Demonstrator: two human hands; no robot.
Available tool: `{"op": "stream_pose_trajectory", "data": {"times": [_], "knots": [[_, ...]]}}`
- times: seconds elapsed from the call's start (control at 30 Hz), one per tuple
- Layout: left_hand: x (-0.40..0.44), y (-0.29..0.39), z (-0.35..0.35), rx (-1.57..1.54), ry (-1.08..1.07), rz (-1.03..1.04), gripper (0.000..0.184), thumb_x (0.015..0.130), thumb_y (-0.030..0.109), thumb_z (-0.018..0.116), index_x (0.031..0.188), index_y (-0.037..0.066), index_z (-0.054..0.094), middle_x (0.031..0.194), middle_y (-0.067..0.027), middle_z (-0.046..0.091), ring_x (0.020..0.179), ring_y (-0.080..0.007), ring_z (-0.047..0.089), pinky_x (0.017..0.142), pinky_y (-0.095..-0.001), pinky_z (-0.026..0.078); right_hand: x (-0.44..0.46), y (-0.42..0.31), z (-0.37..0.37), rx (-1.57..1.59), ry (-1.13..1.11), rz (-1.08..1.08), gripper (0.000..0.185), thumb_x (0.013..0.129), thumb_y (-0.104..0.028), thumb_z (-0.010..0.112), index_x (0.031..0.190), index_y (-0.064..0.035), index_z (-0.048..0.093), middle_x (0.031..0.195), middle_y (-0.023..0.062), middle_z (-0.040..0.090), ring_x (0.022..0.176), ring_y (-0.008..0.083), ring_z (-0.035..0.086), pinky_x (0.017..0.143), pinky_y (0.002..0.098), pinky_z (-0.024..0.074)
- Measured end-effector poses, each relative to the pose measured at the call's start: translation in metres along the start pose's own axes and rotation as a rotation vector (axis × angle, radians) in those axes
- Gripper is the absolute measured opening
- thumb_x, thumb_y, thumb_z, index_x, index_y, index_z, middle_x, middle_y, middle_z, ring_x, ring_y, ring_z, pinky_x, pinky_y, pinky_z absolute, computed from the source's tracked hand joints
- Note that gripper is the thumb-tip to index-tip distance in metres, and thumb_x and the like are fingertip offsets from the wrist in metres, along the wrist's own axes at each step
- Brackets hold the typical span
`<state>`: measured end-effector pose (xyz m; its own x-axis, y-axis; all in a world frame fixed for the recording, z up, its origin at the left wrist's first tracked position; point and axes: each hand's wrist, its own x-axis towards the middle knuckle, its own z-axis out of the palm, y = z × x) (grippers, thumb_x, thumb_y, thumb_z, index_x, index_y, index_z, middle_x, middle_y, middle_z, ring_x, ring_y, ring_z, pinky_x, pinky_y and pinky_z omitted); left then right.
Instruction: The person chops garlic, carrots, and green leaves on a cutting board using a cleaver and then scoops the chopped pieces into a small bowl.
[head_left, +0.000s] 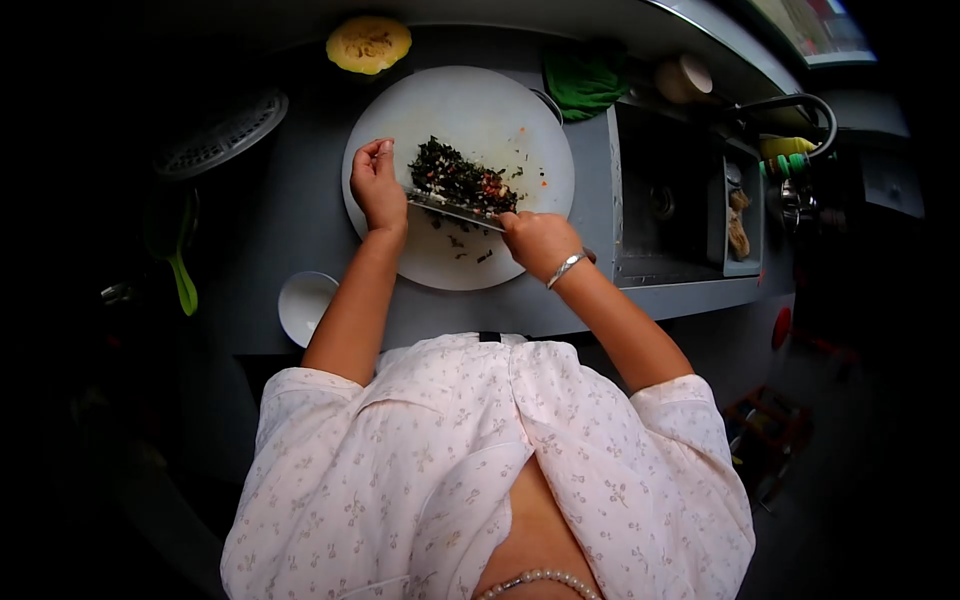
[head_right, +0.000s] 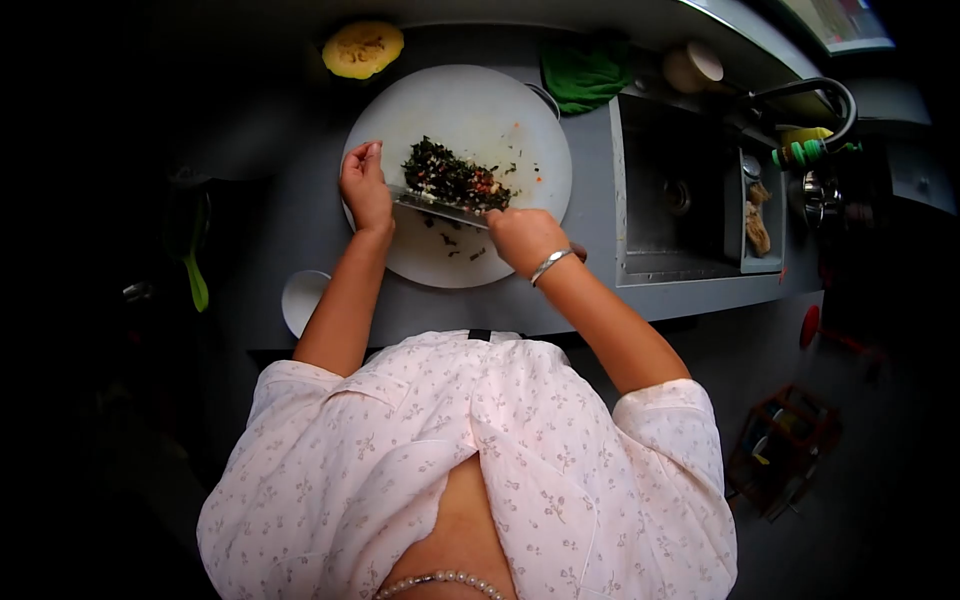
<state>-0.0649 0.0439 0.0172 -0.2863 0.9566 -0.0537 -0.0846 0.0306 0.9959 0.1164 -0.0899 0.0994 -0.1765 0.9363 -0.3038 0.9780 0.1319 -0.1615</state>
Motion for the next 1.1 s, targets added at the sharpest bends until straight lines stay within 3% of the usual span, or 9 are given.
{"op": "stream_pose_trajectory", "data": {"times": [0.07,0.23,0.47,0.57,0.67,0.73,0.87,0.93,1.1], "knots": [[-0.009,0.005,0.001,0.025,0.032,0.106,0.015,0.092,0.017,0.063,0.092,0.002,0.064,0.072,0.0033,0.056,0.063,-0.0043,0.044,0.058,-0.0209,0.038,-0.002,0.02,0.032,0.087,0.175,-0.075,0.011,0.085,-0.018,0.056,0.087,-0.008,0.06,0.073,0.0116,0.065,0.062,0.0308,0.065,0.055,0.0417,0.053],[-0.011,0.023,0.003,0.012,-0.014,0.021,0.016,0.091,0.018,0.064,0.092,0.002,0.064,0.073,0.0042,0.055,0.064,-0.0037,0.043,0.06,-0.0204,0.039,0.0,0.023,0.008,0.094,0.154,-0.094,0.014,0.085,-0.02,0.062,0.095,-0.0104,0.063,0.074,0.0108,0.065,0.064,0.0311,0.064,0.057,0.0411,0.052],[-0.024,0.0,-0.02,-0.055,0.067,-0.154,0.015,0.094,0.016,0.061,0.097,0.002,0.061,0.068,0.0064,0.049,0.052,-0.0004,0.037,0.044,-0.0186,0.03,-0.004,0.008,-0.005,-0.044,-0.124,-0.108,0.01,0.084,-0.012,0.053,0.089,-0.0082,0.061,0.08,0.0119,0.067,0.067,0.03,0.067,0.06,0.0409,0.0545],[-0.034,0.001,-0.015,0.005,0.126,0.103,0.015,0.093,0.016,0.062,0.097,0.002,0.061,0.067,0.0058,0.049,0.053,-0.0011,0.037,0.044,-0.0195,0.031,-0.009,0.016,0.016,-0.004,0.001,-0.123,0.01,0.083,-0.012,0.053,0.089,-0.0082,0.061,0.078,0.0123,0.067,0.068,0.031,0.067,0.059,0.042,0.0545],[-0.036,0.02,-0.011,0.038,0.093,0.058,0.016,0.093,0.018,0.062,0.098,0.003,0.061,0.067,0.0057,0.048,0.054,-0.0018,0.037,0.045,-0.0203,0.032,-0.009,0.023,0.006,0.035,0.05,-0.153,0.011,0.085,-0.015,0.054,0.087,-0.0081,0.062,0.076,0.0131,0.067,0.066,0.0317,0.066,0.058,0.0431,0.0539],[-0.049,0.035,-0.018,0.037,0.032,-0.126,0.017,0.093,0.02,0.061,0.098,0.004,0.062,0.067,0.0062,0.047,0.053,-0.0018,0.036,0.046,-0.0204,0.032,-0.017,0.028,-0.003,0.118,0.072,-0.205,0.014,0.086,-0.02,0.056,0.083,-0.0076,0.062,0.071,0.0142,0.065,0.064,0.0322,0.065,0.057,0.0436,0.053],[-0.075,0.031,-0.03,0.032,0.029,-0.199,0.017,0.094,0.021,0.06,0.099,0.005,0.062,0.067,0.0065,0.046,0.053,-0.0018,0.035,0.046,-0.0202,0.031,-0.023,0.037,-0.008,0.082,-0.055,-0.248,0.019,0.087,-0.024,0.057,0.081,-0.0072,0.062,0.067,0.0142,0.064,0.064,0.0325,0.065,0.059,0.0436,0.0524],[-0.085,0.027,-0.032,0.004,0.098,-0.358,0.016,0.093,0.015,0.061,0.098,0.001,0.062,0.088,-0.0004,0.062,0.076,-0.0054,0.051,0.07,-0.0204,0.042,-0.019,0.042,0.001,0.082,-0.131,-0.293,0.021,0.087,-0.027,0.058,0.082,-0.0077,0.063,0.065,0.0134,0.063,0.064,0.0321,0.064,0.06,0.0445,0.0521],[-0.071,0.02,-0.02,0.003,0.137,-0.315,0.016,0.093,0.016,0.061,0.099,0.002,0.063,0.087,-0.0002,0.062,0.076,-0.0062,0.052,0.07,-0.0218,0.043,0.009,0.06,-0.009,0.012,-0.156,-0.323,0.02,0.088,-0.03,0.058,0.085,-0.0111,0.065,0.066,0.0116,0.064,0.064,0.0314,0.064,0.059,0.0442,0.0522]]}}
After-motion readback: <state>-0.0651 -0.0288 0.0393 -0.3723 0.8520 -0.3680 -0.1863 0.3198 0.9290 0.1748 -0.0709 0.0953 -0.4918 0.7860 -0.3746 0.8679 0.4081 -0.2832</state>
